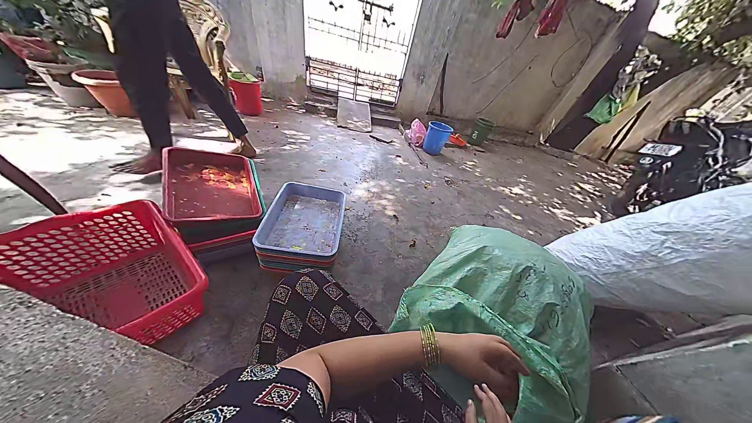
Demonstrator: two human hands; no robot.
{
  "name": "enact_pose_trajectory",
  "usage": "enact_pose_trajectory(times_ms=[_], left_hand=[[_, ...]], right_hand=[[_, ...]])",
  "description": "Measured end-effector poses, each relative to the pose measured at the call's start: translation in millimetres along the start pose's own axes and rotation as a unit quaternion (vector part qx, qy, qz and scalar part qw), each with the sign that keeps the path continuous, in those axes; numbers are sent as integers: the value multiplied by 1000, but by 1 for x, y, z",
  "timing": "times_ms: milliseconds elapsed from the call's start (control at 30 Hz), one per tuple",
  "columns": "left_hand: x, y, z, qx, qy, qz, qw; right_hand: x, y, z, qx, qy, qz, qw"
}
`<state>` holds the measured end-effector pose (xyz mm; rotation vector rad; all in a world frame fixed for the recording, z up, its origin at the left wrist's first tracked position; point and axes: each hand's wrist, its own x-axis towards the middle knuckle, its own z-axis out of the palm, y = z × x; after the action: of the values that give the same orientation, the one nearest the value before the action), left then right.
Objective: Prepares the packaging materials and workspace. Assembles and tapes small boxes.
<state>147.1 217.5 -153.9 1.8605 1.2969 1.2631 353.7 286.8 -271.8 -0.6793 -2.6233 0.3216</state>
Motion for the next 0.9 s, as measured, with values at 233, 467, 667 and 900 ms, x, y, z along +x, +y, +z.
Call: enact_pose_trajectory(times_ms=[233, 467, 667, 900], left_hand=[[8, -70, 77, -215, 240, -182, 929], [-7, -123, 88, -72, 126, -284, 948], [-7, -125, 93, -51, 88, -251, 963], [-3, -134, 99, -35, 76, -282, 956]], right_hand=[[-4, 12, 8, 9, 24, 129, 991], [-23, 3, -6, -63, 32, 171, 983], [-82, 37, -54, -115, 91, 290, 946], [-200, 97, -135, -121, -60, 582, 802]])
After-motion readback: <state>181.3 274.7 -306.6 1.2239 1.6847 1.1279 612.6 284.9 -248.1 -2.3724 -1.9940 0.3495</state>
